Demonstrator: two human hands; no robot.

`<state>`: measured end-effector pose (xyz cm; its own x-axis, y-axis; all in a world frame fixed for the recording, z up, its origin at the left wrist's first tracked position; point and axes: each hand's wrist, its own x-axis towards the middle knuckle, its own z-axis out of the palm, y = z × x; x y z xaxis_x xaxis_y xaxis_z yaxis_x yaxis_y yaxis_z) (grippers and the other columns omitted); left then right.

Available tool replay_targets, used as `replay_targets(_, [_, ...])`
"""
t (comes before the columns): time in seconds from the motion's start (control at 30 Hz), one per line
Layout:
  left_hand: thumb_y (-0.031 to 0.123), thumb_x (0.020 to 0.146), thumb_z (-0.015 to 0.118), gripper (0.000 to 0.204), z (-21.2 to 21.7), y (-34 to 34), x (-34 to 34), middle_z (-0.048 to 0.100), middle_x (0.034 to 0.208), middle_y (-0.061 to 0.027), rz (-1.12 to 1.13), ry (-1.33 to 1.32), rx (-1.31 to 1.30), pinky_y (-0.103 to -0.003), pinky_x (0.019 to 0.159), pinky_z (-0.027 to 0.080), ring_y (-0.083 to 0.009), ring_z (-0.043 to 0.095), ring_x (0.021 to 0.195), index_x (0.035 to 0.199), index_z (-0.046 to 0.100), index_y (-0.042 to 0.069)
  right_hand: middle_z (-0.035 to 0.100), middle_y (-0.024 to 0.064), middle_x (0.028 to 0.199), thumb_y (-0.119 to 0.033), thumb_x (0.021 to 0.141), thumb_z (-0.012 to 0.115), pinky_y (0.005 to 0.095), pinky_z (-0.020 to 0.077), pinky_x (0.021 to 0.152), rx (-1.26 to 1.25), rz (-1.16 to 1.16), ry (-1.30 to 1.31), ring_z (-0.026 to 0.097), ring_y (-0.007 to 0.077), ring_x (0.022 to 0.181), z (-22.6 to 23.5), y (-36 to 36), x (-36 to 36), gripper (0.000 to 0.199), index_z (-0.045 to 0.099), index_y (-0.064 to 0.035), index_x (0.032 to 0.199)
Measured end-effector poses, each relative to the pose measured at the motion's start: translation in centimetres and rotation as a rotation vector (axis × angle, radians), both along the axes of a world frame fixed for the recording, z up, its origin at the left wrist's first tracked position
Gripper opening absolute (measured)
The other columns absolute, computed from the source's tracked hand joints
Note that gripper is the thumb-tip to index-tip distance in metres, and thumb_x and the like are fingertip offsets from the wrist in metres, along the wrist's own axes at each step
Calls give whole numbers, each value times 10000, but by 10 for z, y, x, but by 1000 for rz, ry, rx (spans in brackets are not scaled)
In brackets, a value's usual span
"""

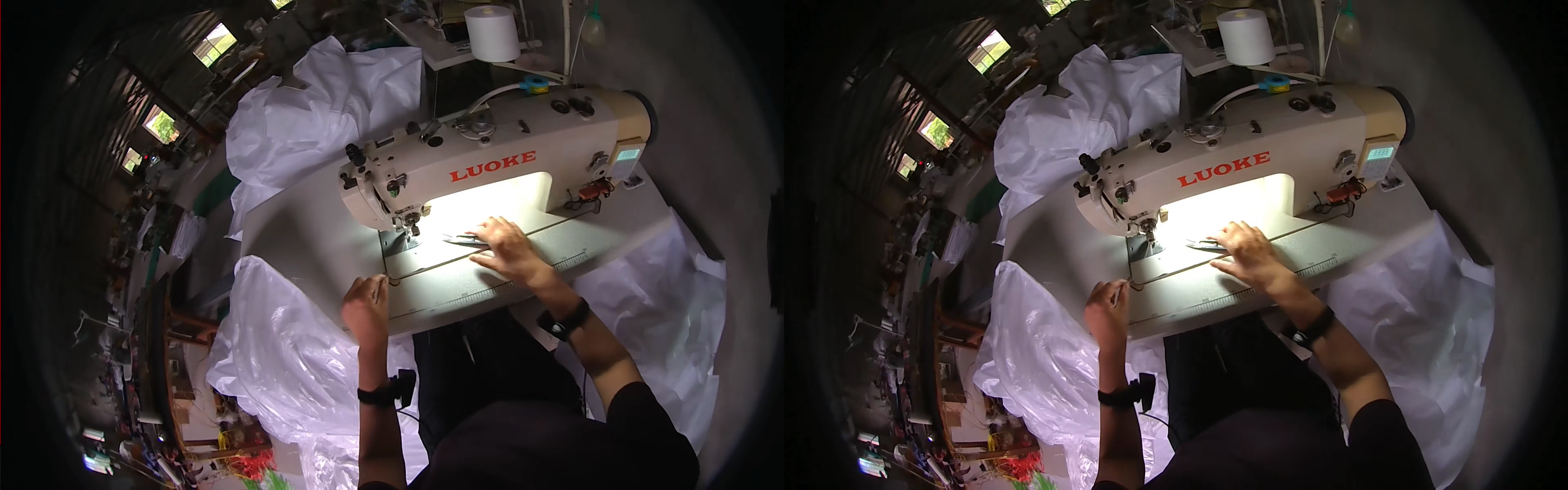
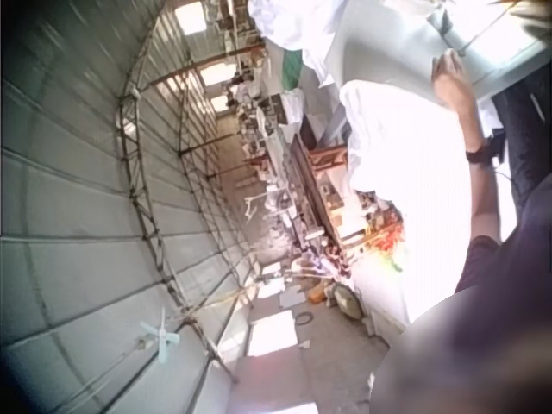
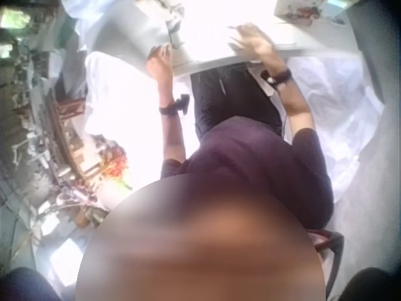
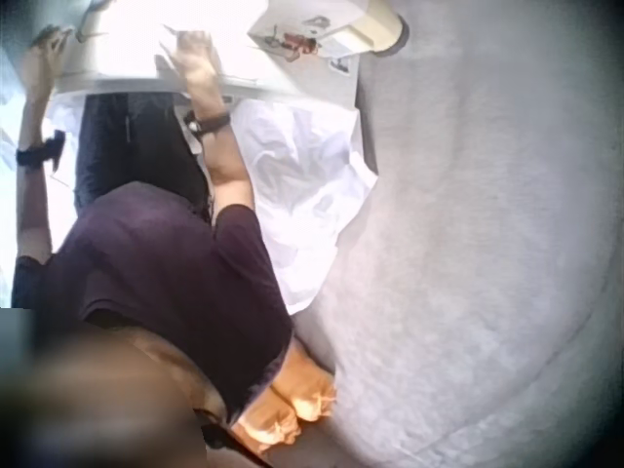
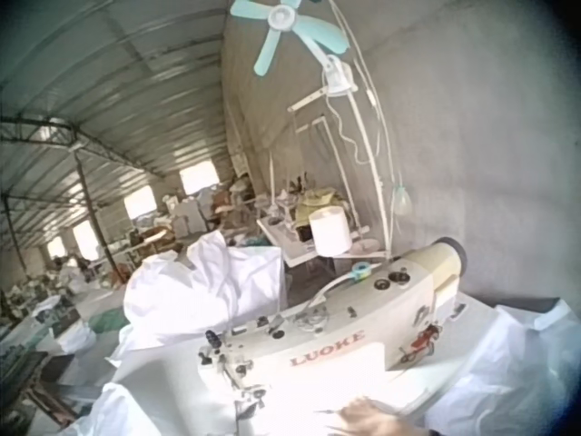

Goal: The person threads a sewing machine, trims the thread with snips, and then guides a large white plastic sheet under the needle to sew a seam. They then fold and reposition the plastic material by hand, aligning the edges before sewing another section.

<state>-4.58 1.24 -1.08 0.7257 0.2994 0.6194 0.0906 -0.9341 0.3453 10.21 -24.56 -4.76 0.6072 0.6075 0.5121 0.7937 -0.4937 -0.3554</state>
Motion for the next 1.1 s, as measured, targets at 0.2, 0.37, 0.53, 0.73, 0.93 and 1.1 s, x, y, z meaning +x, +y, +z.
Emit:
replay_targets(0.2, [120,793,750,57,-5,15,23,676,799,-60,-25,39,105,-384,673,509,-276,648,720,837,720,101,595,111,943,-185,921,625,385,498,849,6,-183,-63,590,273,919,-19,41,22,154,619,-33,945])
replay_targets(0.37, [109,865,693,46,5,54,7,694,872,-74,-111,-186,-165,-360,754,513,-242,649,757,881,672,72,628,197,820,-128,960,548,425,525,694,246,-132,156,630,370,738,-25,36,26,157,572,24,928])
replay_targets(0.53, [110,961,611,47,2,37,-2,683,937,-124,-808,-198,-1376,-319,700,519,-222,663,759,952,623,66,658,209,838,-138,974,522,430,521,695,284,-87,137,643,372,751,-22,35,24,176,571,27,939])
replay_targets(0.73, [138,914,646,45,-1,30,21,690,933,-73,-386,386,-303,-319,636,509,-205,641,669,913,646,93,667,191,843,-157,975,527,419,521,717,259,-109,105,648,359,758,-23,34,23,174,584,6,959])
replay_targets(0.93, [179,868,698,67,-36,14,57,680,977,-41,-204,67,-377,-329,642,498,-228,628,682,882,693,113,676,177,851,-156,956,552,415,522,728,201,-131,126,654,346,768,-23,35,24,165,592,2,982])
replay_targets(1.1, [208,873,716,107,-53,7,85,673,903,-30,8,93,-400,-323,636,490,-187,613,673,896,714,104,668,152,849,-152,936,581,410,521,745,215,-143,125,652,334,792,-20,35,24,144,610,-16,973])
